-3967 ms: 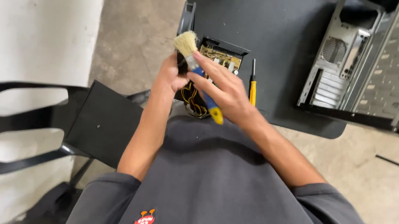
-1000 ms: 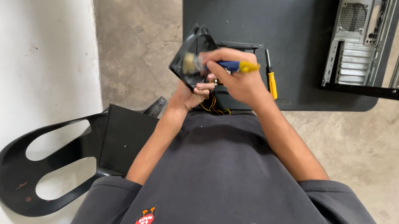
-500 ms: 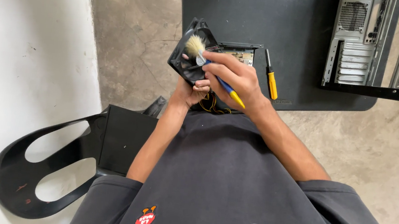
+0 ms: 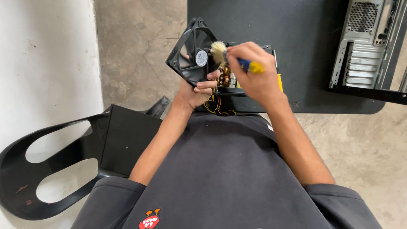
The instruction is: Cleaning and reassembling a computer power supply unit using a brush and a screwdriver on a repair bench.
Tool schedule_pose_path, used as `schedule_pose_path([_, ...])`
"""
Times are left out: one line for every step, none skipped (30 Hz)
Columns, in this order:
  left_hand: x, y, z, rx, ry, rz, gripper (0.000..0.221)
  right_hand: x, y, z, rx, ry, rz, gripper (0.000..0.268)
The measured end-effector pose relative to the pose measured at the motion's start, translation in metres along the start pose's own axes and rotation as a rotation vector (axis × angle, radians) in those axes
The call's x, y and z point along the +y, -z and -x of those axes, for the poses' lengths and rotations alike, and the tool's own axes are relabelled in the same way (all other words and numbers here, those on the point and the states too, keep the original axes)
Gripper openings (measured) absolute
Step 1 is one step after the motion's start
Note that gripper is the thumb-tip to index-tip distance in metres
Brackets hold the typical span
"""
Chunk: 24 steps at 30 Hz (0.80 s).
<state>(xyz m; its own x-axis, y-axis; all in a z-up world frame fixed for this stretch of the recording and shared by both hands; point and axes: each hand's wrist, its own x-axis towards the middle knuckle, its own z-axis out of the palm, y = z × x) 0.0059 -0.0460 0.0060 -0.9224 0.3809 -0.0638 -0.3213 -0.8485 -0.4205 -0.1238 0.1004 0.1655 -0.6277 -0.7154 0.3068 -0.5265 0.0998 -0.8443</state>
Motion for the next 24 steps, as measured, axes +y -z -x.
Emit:
schedule_pose_path([0.004,0.015,0.003,-0.002,0.005,-0.005,0.019,0.002,-0.001,0.004,0.006,0.004,0.004,0.006])
schedule_pose_path([0.008,0.029,0.005,0.025,-0.011,-0.001,0.017,0.004,-0.002,0.007,-0.025,-0.025,0.019,0.006])
schedule_pose_path([0.008,0.046,0.01,0.057,-0.03,0.01,0.016,0.005,-0.003,0.014,-0.059,-0.061,0.032,0.005])
schedule_pose_path([0.007,0.034,0.008,0.06,-0.026,0.011,0.016,-0.002,-0.003,0.01,-0.056,-0.064,0.033,0.005])
schedule_pose_path([0.004,0.023,0.008,0.074,-0.032,-0.025,0.019,-0.01,-0.002,0.007,-0.064,-0.122,-0.045,0.008])
schedule_pose_path([0.001,0.012,0.007,0.088,-0.037,-0.06,0.022,-0.018,-0.002,0.005,-0.071,-0.179,-0.123,0.011])
schedule_pose_path([-0.001,0.005,0.006,0.089,-0.037,-0.061,0.022,-0.017,0.0,0.006,-0.069,-0.179,-0.123,0.011])
schedule_pose_path([-0.004,-0.002,0.005,0.063,-0.017,-0.038,0.022,-0.016,0.001,0.006,-0.051,-0.169,-0.12,0.007])
schedule_pose_path([-0.005,-0.009,0.004,0.036,0.0,-0.016,0.022,-0.016,0.002,0.006,-0.035,-0.157,-0.117,0.004])
schedule_pose_path([-0.001,0.0,0.002,0.036,-0.001,-0.018,0.022,-0.019,0.004,0.004,-0.035,-0.155,-0.118,0.004])
schedule_pose_path([0.001,0.01,0.001,0.05,-0.011,-0.02,0.023,-0.022,0.006,0.003,-0.084,-0.086,-0.047,0.004])
schedule_pose_path([0.004,0.02,0.0,0.065,-0.021,-0.021,0.024,-0.025,0.008,0.003,-0.133,-0.016,0.024,0.006])
schedule_pose_path([0.004,0.029,0.004,0.064,-0.017,-0.02,0.024,-0.02,0.002,0.008,-0.131,-0.018,0.027,0.006])
schedule_pose_path([0.005,0.038,0.008,0.106,-0.079,-0.088,0.025,-0.014,-0.005,0.013,-0.021,-0.205,-0.259,0.012])
schedule_pose_path([0.006,0.048,0.011,0.147,-0.143,-0.155,0.026,-0.007,-0.011,0.017,0.088,-0.389,-0.546,0.021])
schedule_pose_path([0.0,0.029,0.007,0.145,-0.14,-0.154,0.026,-0.003,-0.002,0.017,0.089,-0.389,-0.542,0.021])
schedule_pose_path([-0.007,0.008,0.006,0.092,-0.069,-0.069,0.026,0.001,0.004,0.015,0.24,-0.341,-0.513,0.026])
schedule_pose_path([-0.012,-0.012,0.005,0.039,0.002,0.016,0.026,0.005,0.011,0.014,0.389,-0.291,-0.482,0.032])
schedule_pose_path([-0.009,-0.001,0.007,0.042,-0.003,0.017,0.026,0.005,0.009,0.015,0.385,-0.294,-0.487,0.032])
schedule_pose_path([-0.005,0.009,0.008,0.036,-0.013,0.0,0.028,0.004,0.008,0.015,0.352,-0.281,-0.478,0.03])
schedule_pose_path([0.0,0.019,0.004,0.024,-0.016,-0.022,0.03,0.006,0.01,0.014,0.323,-0.261,-0.463,0.029])
schedule_pose_path([-0.005,0.008,0.003,0.02,-0.015,-0.025,0.03,0.009,0.007,0.018,0.323,-0.256,-0.462,0.029])
schedule_pose_path([-0.012,-0.003,0.003,0.051,-0.077,-0.071,0.029,0.012,0.003,0.023,0.216,-0.268,-0.555,0.025])
schedule_pose_path([-0.018,-0.013,0.003,0.081,-0.138,-0.116,0.028,0.015,-0.001,0.028,0.108,-0.278,-0.647,0.022])
